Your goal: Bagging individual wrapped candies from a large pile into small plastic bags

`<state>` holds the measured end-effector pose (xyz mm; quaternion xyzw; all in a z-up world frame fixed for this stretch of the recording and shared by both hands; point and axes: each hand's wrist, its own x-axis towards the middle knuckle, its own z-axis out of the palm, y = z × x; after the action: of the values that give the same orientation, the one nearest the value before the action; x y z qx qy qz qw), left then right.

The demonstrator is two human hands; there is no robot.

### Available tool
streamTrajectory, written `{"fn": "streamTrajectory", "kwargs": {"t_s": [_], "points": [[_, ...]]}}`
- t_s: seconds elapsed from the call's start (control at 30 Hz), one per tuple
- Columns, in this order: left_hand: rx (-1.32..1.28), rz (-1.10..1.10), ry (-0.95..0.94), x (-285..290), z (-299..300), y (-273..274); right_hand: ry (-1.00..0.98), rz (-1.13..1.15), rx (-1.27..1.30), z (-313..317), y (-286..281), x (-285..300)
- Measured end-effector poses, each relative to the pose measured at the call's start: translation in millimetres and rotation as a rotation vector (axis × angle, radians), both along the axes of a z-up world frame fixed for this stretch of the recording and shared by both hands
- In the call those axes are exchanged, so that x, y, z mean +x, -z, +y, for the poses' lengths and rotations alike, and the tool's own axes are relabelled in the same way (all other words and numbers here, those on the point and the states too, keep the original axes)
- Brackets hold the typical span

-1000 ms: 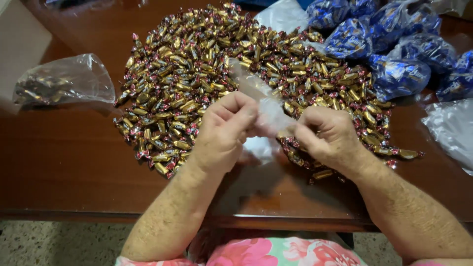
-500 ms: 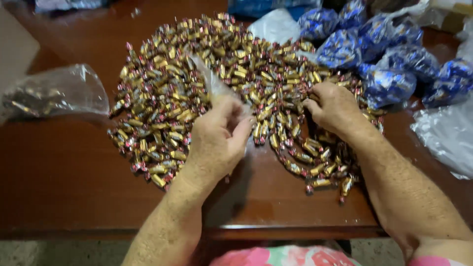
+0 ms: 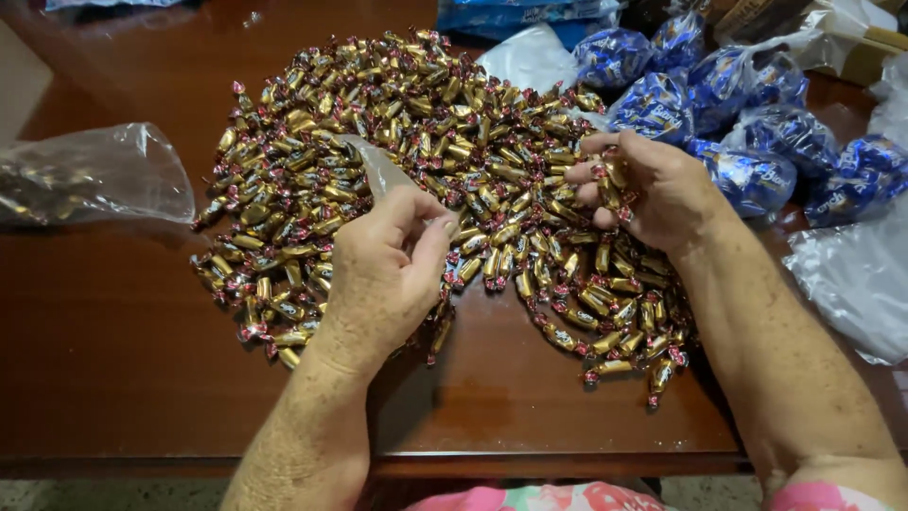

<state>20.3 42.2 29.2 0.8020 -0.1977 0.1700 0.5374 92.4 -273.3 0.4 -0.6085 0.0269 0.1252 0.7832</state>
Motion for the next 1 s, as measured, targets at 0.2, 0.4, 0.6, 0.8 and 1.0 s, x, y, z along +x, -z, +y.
{"fn": "streamTrajectory", "kwargs": {"t_s": [0.2, 0.4, 0.6, 0.8, 1.0], "points": [[0.027, -0.075, -0.034, 0, -2, 2, 0.059, -0.391, -0.582, 1, 7, -10], [0.001, -0.148, -0.016, -5, -9, 1, -0.120, -0.529, -1.248, 26, -5, -17], [-0.116, -0.069, 0.028, -8, -11, -3, -0.270, -0.463, -1.584, 41, -19, -23], [-0.337, 0.094, 0.101, -3, -15, 3, -0.278, -0.350, -1.477, 45, -22, -29], [-0.503, 0.185, 0.118, 2, -13, 5, -0.391, -0.308, -1.582, 43, -9, -26]]}}
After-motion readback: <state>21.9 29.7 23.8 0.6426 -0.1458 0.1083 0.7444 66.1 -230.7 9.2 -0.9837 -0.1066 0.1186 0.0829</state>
